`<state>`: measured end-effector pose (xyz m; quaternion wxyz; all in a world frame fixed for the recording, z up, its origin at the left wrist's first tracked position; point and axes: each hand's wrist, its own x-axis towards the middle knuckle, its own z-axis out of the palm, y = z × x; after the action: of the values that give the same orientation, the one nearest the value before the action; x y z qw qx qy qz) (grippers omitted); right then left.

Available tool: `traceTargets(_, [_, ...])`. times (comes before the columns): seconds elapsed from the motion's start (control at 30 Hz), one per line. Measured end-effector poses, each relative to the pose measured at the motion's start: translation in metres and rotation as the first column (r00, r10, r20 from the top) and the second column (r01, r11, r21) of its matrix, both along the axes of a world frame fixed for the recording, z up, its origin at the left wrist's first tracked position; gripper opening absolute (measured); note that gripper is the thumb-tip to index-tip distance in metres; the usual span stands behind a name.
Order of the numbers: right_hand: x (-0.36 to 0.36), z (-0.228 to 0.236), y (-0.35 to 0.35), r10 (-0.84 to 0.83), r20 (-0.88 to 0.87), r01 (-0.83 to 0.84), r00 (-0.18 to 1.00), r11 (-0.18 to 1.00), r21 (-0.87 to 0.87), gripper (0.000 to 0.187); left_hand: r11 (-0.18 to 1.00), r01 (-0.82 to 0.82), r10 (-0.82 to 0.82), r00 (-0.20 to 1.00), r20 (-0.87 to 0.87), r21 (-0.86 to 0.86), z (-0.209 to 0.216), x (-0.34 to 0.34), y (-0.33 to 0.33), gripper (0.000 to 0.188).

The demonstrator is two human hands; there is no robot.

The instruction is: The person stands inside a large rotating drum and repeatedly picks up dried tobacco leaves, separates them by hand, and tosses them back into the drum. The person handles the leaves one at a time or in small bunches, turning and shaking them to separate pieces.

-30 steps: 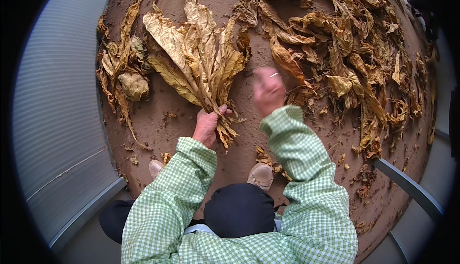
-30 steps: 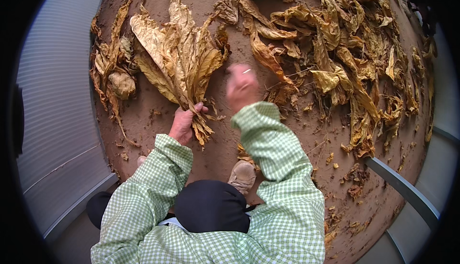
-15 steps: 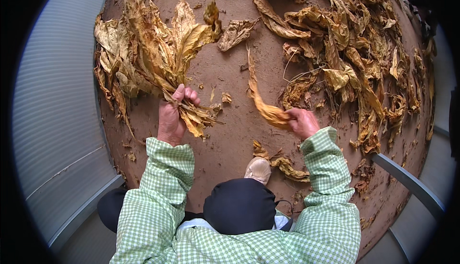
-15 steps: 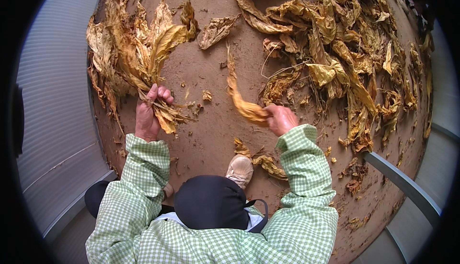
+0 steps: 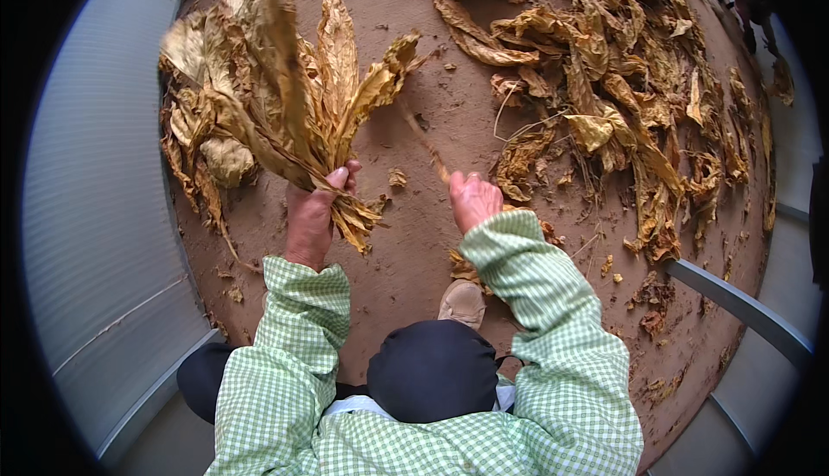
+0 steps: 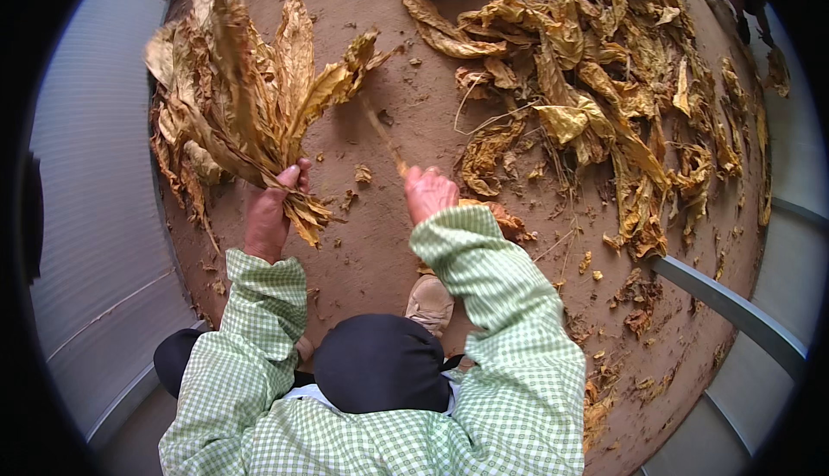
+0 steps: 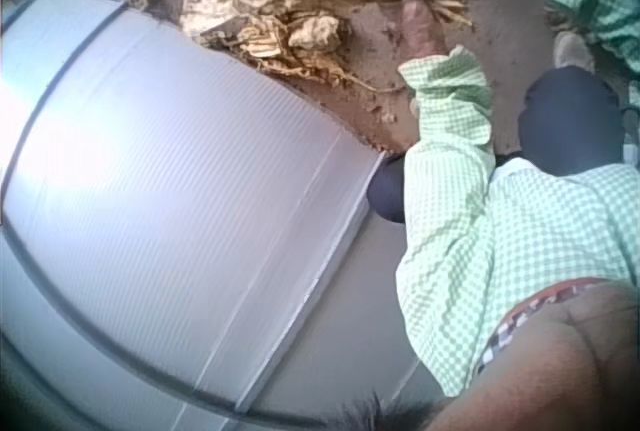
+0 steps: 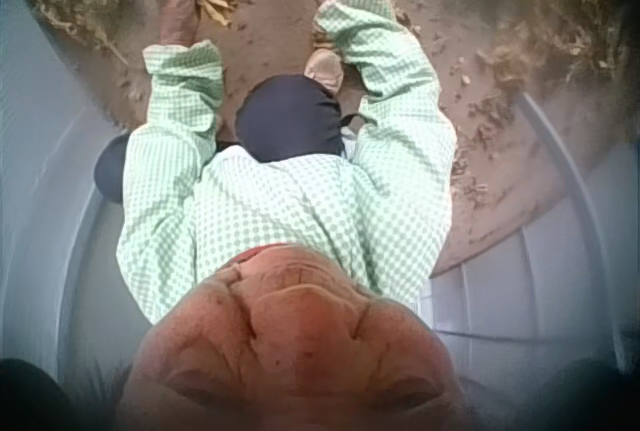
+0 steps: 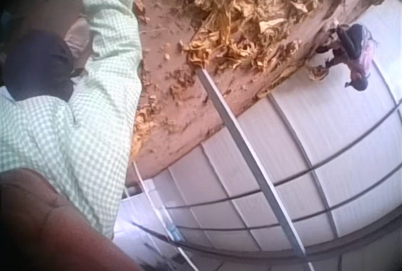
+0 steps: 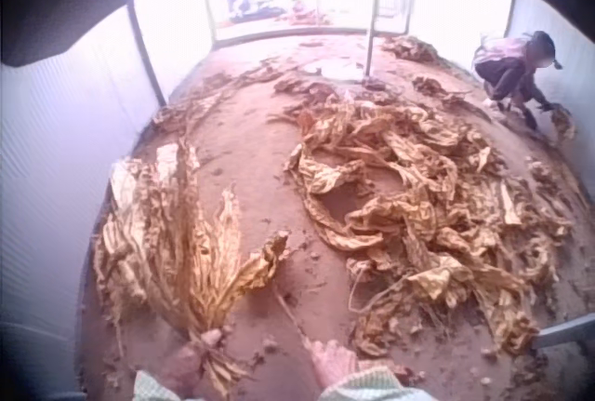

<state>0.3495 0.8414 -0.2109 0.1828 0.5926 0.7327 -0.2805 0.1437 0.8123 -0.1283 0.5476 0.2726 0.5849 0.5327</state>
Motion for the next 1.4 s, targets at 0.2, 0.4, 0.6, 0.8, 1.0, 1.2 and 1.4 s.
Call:
traceTargets(0.2, [0.038,0.064,-0.001,0.576,-0.033,-0.480,0.817,0.710,0.514,0.006,0.975,0.220,-0.221,0.921,-0.322,-0.040,-0.038,0.022,-0.007,0.017])
traceTargets(0.4, [0.032,0.079,0.051,0.488,-0.033,-0.301,0.872,0.590,0.749,0.005,0.931,0.330,-0.344,0.936,-0.073,-0.154,-0.049,0.046,-0.018,0.018])
traceTargets(0.6, [-0.011,0.076,0.086,0.710,-0.381,0.158,0.592,0.361,0.919,0.017,0.966,0.135,-0.134,0.991,0.018,-0.223,-0.032,0.058,-0.009,0.012])
traceTargets(0.8, [0.015,-0.019,0.167,-0.091,-0.502,0.458,0.860,0.572,0.680,0.037,0.989,-0.122,0.147,0.910,0.387,-0.088,-0.024,0.027,0.002,0.014])
traceTargets(1.0, [0.029,-0.063,0.176,-0.418,-0.174,0.452,0.892,0.840,0.300,0.053,0.915,-0.036,0.282,0.769,0.574,-0.401,-0.052,0.001,-0.014,0.014])
traceTargets(1.2, [0.052,-0.046,0.109,-0.188,-0.270,0.273,0.944,0.906,0.324,0.013,0.970,-0.200,0.243,0.829,0.504,-0.138,-0.016,-0.001,0.007,0.015])
traceTargets(1.4, [0.100,0.005,0.001,-0.006,-0.318,0.161,0.948,0.871,0.463,0.019,0.982,-0.184,0.180,0.981,0.077,0.047,0.000,-0.012,0.032,0.016])
